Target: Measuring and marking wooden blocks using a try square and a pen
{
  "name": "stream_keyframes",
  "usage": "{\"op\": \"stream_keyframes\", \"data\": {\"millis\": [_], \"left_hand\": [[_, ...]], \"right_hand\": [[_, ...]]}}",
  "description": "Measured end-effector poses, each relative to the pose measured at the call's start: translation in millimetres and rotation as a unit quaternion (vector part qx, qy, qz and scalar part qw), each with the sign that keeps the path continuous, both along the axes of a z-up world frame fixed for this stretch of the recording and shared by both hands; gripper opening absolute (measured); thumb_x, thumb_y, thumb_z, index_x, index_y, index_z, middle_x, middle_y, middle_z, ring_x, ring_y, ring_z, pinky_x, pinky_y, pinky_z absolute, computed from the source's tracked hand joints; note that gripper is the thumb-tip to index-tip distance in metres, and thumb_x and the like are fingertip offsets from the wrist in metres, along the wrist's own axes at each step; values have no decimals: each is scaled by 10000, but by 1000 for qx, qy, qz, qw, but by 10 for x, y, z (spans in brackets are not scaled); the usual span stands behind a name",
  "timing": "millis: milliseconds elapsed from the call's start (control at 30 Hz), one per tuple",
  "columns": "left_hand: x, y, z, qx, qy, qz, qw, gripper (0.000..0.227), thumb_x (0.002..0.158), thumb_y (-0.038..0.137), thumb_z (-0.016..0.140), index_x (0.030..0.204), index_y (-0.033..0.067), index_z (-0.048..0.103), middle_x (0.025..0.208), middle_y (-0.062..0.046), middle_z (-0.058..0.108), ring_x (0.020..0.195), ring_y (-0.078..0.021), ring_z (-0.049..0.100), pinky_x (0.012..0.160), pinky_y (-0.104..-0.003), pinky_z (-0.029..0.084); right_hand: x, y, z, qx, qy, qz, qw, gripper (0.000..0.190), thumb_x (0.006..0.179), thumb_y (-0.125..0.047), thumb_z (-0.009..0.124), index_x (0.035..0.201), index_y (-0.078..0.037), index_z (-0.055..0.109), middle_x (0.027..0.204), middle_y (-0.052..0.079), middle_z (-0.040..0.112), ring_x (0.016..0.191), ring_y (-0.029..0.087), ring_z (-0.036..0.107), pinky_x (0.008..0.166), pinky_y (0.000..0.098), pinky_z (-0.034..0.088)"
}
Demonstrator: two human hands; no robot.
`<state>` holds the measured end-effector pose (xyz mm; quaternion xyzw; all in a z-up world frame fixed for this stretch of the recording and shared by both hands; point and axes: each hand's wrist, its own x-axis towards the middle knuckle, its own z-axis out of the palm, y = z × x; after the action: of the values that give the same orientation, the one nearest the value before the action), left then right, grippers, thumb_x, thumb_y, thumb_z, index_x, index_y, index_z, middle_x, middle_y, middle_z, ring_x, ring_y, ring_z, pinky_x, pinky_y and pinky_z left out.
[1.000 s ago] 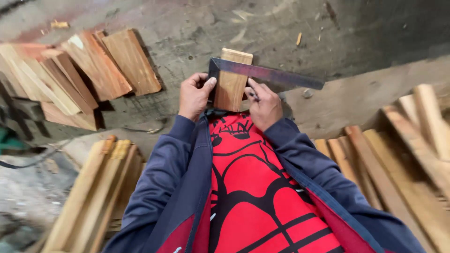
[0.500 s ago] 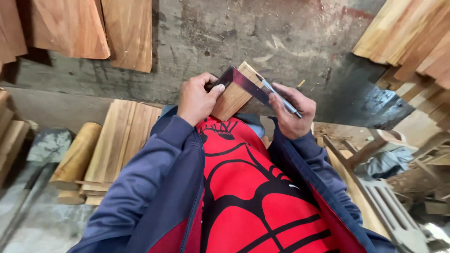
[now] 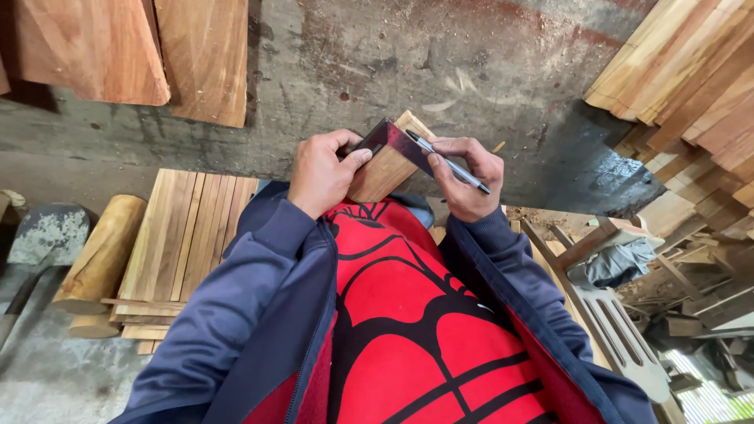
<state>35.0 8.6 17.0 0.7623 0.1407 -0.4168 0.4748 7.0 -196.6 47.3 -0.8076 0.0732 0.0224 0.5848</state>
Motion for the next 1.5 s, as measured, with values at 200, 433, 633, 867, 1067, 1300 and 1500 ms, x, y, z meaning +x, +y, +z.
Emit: {"op": "stream_keyframes", "data": {"millis": [200, 433, 633, 867, 1067, 1300, 1500], "left_hand": [[6, -16, 25, 5, 9, 8, 1000, 87, 726, 183, 693, 811, 197, 697, 701, -68, 659, 730, -264, 650, 598, -340, 506], [0, -52, 96, 20, -2, -6, 1000, 84, 730, 184, 692, 812, 170, 693, 690, -87, 655, 720, -281, 649, 578, -357, 506], [-16, -72, 99, 43, -9, -25, 999, 85, 738, 196, 699, 812, 157, 686, 715, -103, 657, 725, -298, 644, 582, -366, 512], [-75, -88, 29, 53, -32, -32, 998, 90, 745, 183, 712, 823, 148, 685, 725, -106, 654, 714, -279, 643, 571, -357, 502], [-153, -77, -80, 55, -43, -37, 997, 78, 757, 177, 706, 830, 160, 684, 706, -86, 646, 657, -198, 637, 541, -304, 492], [-203, -58, -138, 53, -80, -39, 995, 92, 755, 165, 729, 833, 144, 687, 666, -77, 632, 631, -176, 627, 531, -285, 485], [-219, -75, -116, 63, -88, -35, 994, 101, 761, 170, 728, 848, 144, 686, 658, -61, 629, 625, -142, 611, 535, -280, 484]], "right_hand": [[43, -7, 27, -12, -10, 21, 1000, 55, 757, 48, 697, 776, 59, 647, 736, 179, 663, 755, 338, 669, 679, 364, 516], [83, -15, 117, -18, -27, 49, 998, 49, 756, 49, 704, 769, 36, 659, 742, 170, 662, 732, 348, 660, 690, 377, 513], [58, -177, 265, -82, -29, 115, 990, 34, 792, -24, 687, 792, 5, 668, 751, 140, 665, 681, 344, 629, 642, 378, 503], [-224, -489, 271, -109, -8, 84, 990, 24, 792, -55, 686, 803, -34, 679, 758, 106, 675, 685, 306, 634, 666, 342, 487], [-336, -528, 179, -98, -11, 82, 992, 42, 802, -86, 679, 791, -47, 670, 763, 97, 678, 709, 306, 632, 669, 337, 474], [-266, -529, 279, -142, -10, 124, 982, 67, 808, -132, 659, 759, -97, 629, 728, 54, 658, 731, 283, 628, 674, 342, 462], [-491, -768, 308, -291, 8, 108, 950, 159, 878, -196, 591, 744, -147, 520, 656, 20, 556, 699, 247, 583, 674, 323, 439]]}}
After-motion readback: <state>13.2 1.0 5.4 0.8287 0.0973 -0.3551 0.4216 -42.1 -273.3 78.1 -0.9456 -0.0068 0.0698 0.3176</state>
